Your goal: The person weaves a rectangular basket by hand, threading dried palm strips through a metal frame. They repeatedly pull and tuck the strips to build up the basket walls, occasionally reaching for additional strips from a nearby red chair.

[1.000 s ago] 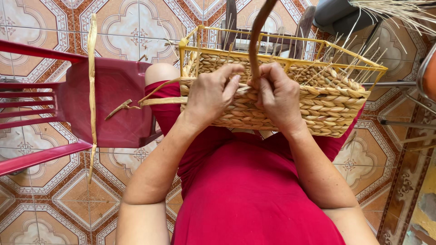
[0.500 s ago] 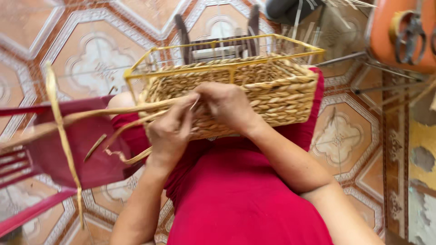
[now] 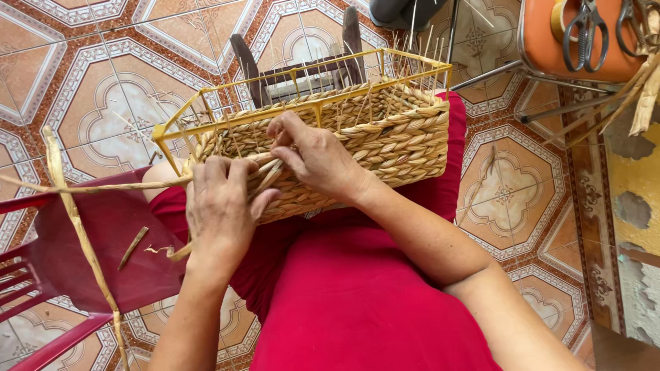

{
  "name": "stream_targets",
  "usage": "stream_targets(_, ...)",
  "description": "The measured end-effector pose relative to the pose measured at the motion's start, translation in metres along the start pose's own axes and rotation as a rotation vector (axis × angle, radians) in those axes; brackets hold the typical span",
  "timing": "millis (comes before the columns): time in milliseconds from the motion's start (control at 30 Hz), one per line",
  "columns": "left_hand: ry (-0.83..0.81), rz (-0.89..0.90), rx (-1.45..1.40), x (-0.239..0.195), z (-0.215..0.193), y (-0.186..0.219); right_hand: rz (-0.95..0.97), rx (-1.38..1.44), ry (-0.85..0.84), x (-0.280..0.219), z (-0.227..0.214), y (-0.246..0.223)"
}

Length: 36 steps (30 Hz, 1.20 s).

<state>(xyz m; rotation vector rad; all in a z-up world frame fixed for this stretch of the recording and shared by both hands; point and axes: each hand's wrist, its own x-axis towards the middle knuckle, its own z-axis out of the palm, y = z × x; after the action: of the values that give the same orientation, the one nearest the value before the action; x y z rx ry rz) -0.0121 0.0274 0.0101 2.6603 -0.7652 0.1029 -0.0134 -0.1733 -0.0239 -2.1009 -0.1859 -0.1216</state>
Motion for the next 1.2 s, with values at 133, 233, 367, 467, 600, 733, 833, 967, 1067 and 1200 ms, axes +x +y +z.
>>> stream_targets(133, -0.047, -0.033, -0.04, 0.003, 0.01, -0.005, 0.116, -0.006, 0.067, -0.006, -0.01, -0.008)
stream_targets(233, -0.041, -0.008, -0.087, 0.004, 0.004, -0.015, -0.086, -0.021, 0.081, -0.014, -0.009, -0.019)
stream_targets(367, -0.065, 0.046, -0.126, 0.012, -0.019, -0.023, -0.285, -0.185, 0.0, -0.012, 0.005, -0.021)
stream_targets(467, 0.008, 0.113, -0.045, 0.017, -0.04, -0.028, -0.222, -0.224, -0.104, -0.003, 0.012, -0.006)
stream_targets(600, 0.396, 0.162, -0.06, 0.008, -0.065, -0.02, -0.203, -0.161, -0.021, 0.003, 0.016, 0.007)
stream_targets(733, 0.278, 0.012, -0.262, 0.001, -0.053, 0.0, -0.095, -0.093, 0.004, -0.001, 0.017, 0.003)
stream_targets(833, 0.052, -0.106, -0.211, 0.021, -0.003, -0.004, -0.003, -0.1, -0.039, -0.001, 0.015, -0.001)
stream_targets(967, -0.106, -0.086, -0.544, 0.046, 0.042, -0.037, -0.138, -0.036, -0.031, -0.002, 0.01, -0.002)
stream_targets(1067, -0.055, -0.097, -0.539, 0.041, 0.045, -0.045, 0.08, 0.094, -0.139, -0.001, 0.003, -0.004)
stream_targets(1200, -0.04, -0.234, -0.773, 0.023, 0.026, -0.047, 0.168, 0.16, -0.15, 0.003, 0.004, -0.004)
